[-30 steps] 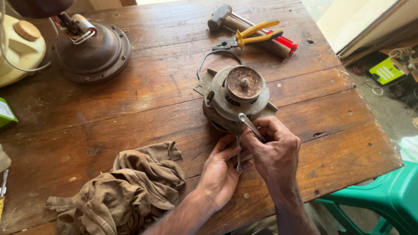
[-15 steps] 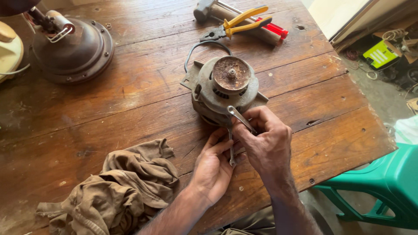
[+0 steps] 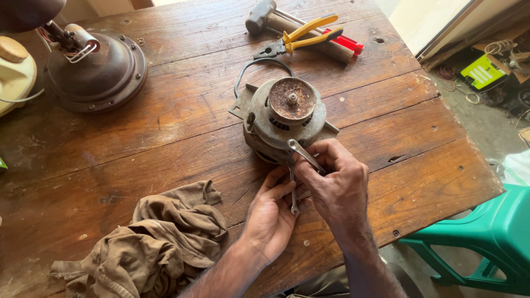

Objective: The person uses a combination wrench and a socket wrench to loosen and remove bolts from the side of an electric motor on a wooden workbench, holding the motor steady with the other hand. They briefly handle a small pin-like part, wipe a bolt with a cloth, and continue working on the motor bolts.

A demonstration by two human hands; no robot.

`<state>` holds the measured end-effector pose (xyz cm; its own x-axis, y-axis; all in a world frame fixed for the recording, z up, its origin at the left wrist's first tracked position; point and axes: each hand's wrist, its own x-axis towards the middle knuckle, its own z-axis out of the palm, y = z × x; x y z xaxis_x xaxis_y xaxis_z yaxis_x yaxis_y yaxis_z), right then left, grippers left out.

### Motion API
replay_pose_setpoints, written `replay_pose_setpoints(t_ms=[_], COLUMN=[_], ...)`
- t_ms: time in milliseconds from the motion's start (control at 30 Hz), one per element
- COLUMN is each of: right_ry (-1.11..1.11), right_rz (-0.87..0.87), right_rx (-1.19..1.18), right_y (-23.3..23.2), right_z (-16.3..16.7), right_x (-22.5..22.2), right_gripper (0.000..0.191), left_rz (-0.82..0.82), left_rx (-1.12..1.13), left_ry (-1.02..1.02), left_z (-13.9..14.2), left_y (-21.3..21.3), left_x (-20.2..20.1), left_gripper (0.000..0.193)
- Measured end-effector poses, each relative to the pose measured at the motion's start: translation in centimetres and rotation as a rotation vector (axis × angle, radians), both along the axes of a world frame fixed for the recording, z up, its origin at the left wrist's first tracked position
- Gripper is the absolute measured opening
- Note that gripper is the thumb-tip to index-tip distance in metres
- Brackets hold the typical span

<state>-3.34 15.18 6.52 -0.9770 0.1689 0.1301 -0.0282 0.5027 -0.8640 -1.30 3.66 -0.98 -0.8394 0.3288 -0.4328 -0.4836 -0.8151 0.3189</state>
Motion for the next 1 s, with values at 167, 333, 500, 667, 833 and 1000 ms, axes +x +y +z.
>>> replay_pose_setpoints(t_ms=[167, 333, 500, 667, 833, 1000], right_ry=[0.015, 0.000, 0.003, 0.027, 0.113, 0.109], right_rz=[0.000, -0.011, -0.022, -0.024, -0.011, -0.043], right_rx=[0.017, 0.000, -0.016, 0.007, 0.044, 0.007], right_y=[-0.07, -0.39, -0.48, -0.33, -0.45, -0.71], right_z=[-0.11, 0.16, 0.24, -0.20, -0.52, -0.50], right_x=[0.08, 0.16, 0.05, 0.00, 0.08, 0.33], right_gripper=[0.017, 0.016, 0.016, 0.016, 0.014, 0.017], left_rz=[-0.026, -0.026, -0.031, -0.038, -0.022, -0.021], left_rx=[-0.039, -0.023, -0.030, -0.045, -0.025, -0.015], left_ry=[-0.012, 0.021, 0.022, 0.015, 0.026, 0.032], left_z=[0.29, 0.54, 0.75, 0.87, 0.73, 0.53], left_y=[-0.19, -0.21, -0.26, -0.30, -0.21, -0.23], left_x=[0.01, -0.05, -0.13, -0.08, -0.12, -0.23], left_gripper=[0.044, 0.044, 0.045, 0.047, 0.045, 0.044])
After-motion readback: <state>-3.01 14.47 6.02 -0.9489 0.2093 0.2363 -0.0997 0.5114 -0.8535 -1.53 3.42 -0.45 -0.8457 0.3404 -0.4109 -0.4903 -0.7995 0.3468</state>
